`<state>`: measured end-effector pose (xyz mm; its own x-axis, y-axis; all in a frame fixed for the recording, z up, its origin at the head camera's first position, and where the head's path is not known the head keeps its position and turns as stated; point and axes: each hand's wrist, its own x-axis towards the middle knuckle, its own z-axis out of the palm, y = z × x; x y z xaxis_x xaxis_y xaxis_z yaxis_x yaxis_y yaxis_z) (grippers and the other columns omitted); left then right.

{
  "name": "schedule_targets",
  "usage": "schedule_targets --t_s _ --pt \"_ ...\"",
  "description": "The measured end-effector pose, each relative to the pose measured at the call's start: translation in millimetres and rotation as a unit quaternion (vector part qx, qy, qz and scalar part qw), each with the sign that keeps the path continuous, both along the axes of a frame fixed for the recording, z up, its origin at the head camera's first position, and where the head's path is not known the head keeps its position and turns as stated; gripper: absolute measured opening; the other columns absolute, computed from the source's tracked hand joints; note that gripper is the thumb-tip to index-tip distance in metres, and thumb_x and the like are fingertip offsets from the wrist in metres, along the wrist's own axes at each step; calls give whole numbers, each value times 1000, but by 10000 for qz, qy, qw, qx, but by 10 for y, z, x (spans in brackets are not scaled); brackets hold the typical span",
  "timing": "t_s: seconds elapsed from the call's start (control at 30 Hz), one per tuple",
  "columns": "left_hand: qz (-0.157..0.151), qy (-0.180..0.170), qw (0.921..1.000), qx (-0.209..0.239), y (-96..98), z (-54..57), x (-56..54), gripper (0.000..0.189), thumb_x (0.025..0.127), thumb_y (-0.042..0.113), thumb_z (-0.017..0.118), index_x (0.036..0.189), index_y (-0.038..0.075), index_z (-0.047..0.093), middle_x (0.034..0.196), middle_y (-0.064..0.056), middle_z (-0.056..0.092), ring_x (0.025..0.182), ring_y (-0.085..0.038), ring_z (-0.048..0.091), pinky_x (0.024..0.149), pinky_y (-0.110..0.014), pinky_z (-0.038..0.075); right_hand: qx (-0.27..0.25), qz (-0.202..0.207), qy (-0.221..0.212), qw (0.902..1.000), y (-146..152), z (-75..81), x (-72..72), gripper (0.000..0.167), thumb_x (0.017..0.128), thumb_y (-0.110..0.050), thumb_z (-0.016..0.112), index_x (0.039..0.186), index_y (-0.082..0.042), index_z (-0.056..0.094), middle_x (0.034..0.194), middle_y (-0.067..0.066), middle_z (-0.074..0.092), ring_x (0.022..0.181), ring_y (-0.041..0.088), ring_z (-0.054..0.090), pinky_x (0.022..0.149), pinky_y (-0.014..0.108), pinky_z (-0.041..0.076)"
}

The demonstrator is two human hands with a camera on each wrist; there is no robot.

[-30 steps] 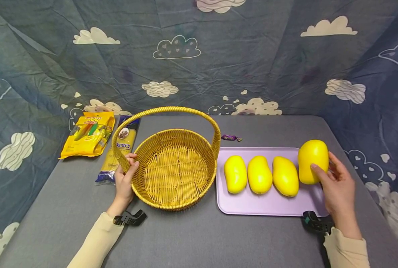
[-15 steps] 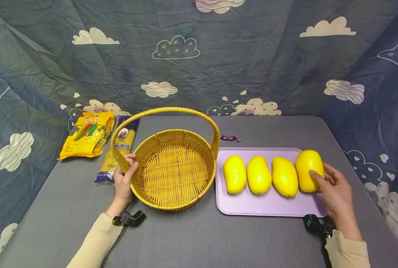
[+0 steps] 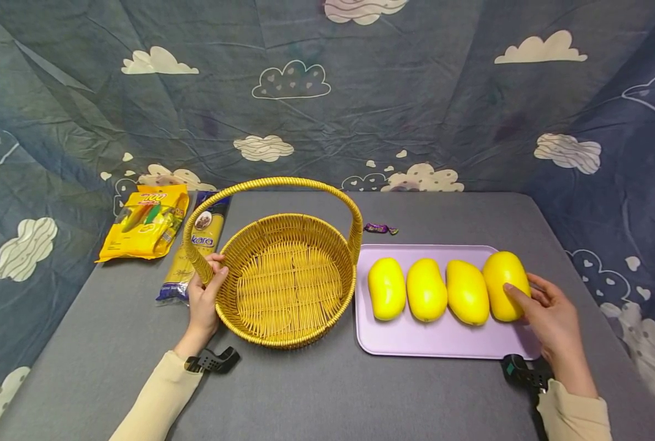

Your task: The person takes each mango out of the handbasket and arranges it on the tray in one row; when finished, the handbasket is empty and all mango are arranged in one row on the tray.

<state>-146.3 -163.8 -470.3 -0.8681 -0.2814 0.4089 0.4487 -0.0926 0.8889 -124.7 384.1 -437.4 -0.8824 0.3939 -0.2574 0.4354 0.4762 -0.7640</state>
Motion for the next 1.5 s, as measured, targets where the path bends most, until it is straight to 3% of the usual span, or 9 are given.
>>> schedule_targets --t_s 0.23,0.33,0.43,0.7,0.83,0.93,1.0,1.27,1.5 --pt "2 75 10000 15 0 -10 -8 19 88 -3 58 84 -12 42 110 -27 48 103 -27 45 91 -29 32 290 165 1 9994 -44 19 2 88 90 -50 55 146 6 17 137 37 33 102 42 45 53 20 46" --pt "-9 92 10000 30 -2 -15 -12 19 88 -3 58 84 -12 42 110 -25 49 102 -26 45 91 -29 32 316 232 -52 9992 -50 28 -2 89 90 -51 55 146 7 16 137 39 31 107 47 42 52 20 45" --pt "-12 88 10000 10 -4 -14 -10 19 88 -3 58 84 -12 42 110 -26 49 102 -26 45 91 -29 32 323 312 -94 9989 -53 34 -7 90 90 -52 54 146 8 15 137 40 30 111 51 40 52 20 45" --pt "-42 22 10000 -58 -8 -2 2 18 89 -2 57 86 -13 42 112 -31 46 105 -30 43 92 -29 31 479 368 -23 9982 -54 22 -18 88 91 -53 53 146 7 19 135 38 29 103 47 42 53 22 46" --pt "-38 37 10000 -51 -7 0 -1 18 89 -3 57 86 -13 42 112 -31 46 104 -30 43 93 -29 31 583 254 -143 9979 -35 18 -14 89 90 -57 50 147 4 18 137 38 26 110 50 37 70 41 49" --pt "-29 62 10000 -27 -5 -4 -7 18 89 -3 57 85 -13 42 112 -31 46 104 -30 43 93 -30 31 560 178 -244 9980 -14 19 -4 90 90 -59 47 148 3 16 139 38 23 117 53 30 84 61 39" --pt "-22 78 10000 -3 -3 -6 -11 18 89 -3 57 85 -13 42 111 -31 46 103 -30 43 92 -30 31 493 175 -259 9983 -2 19 1 90 90 -59 46 148 3 15 140 38 22 119 54 28 90 66 32" --pt "-36 54 10000 -45 1 14 2 18 89 -4 56 86 -13 41 112 -31 45 105 -31 43 93 -29 31 327 420 -295 9981 67 10 10 87 93 -58 40 148 3 11 139 40 19 119 56 26 90 68 30" --pt "-14 -8 10000 -70 -7 12 -1 14 89 -9 54 86 -14 41 114 -35 44 105 -32 42 93 -29 31 364 489 -305 9977 98 -13 31 86 94 -57 37 147 4 10 137 42 22 116 56 32 81 63 39"
